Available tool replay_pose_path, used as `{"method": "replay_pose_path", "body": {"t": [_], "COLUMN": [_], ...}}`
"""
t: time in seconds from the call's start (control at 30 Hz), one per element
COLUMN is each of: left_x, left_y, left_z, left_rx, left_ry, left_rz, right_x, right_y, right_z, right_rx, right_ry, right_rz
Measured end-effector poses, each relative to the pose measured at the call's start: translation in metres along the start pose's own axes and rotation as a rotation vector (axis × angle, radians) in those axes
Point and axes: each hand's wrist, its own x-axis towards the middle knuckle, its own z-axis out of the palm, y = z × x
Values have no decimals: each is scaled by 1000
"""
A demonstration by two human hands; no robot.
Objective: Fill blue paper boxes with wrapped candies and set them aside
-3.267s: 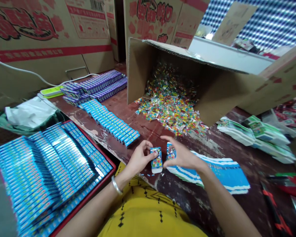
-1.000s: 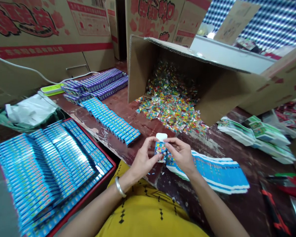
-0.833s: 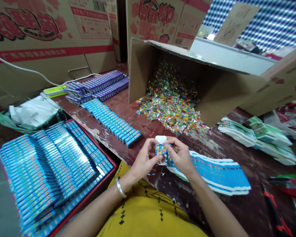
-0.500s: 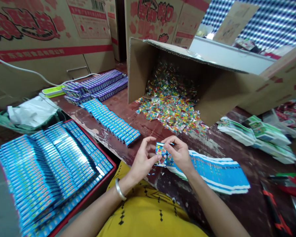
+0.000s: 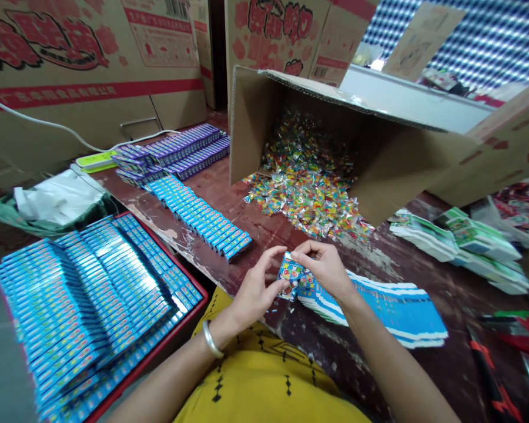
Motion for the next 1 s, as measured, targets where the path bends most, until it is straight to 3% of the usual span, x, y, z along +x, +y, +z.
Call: {"method": "replay_pose_path", "body": {"t": [0.1,0.27,0.47,0.57,0.67,0.77,0.87,1.0], "left_x": [0,6,9,5,4,8,16,20], "left_y": [0,-6,-16,-18,-16,-15,-16,-16], "left_z": [-3,-9,-14,-23,-36,-48,-57,-62], "left_rx": [-29,-102,-91,219,761,1198,1416,1478], "left_ry": [18,118,128,135,231,340,393,433], "left_rz": [-22,-17,-94,-88,3,62,26,-18], "right_x": [-9,-24,-27,-28,-26,-23,-20,-17], "right_y": [-5,-9,7,14,20,26,34,46], "right_z": [2,6,19,23,19,4,-15,-38], "right_rx": [-99,-445,-644,-649,-658,-688,-707,-699], "right_ry": [-14,-200,-88,-88,-141,-48,78,152], "right_rz": [-114,-313,-485,-466,-406,-329,-262,-227]}}
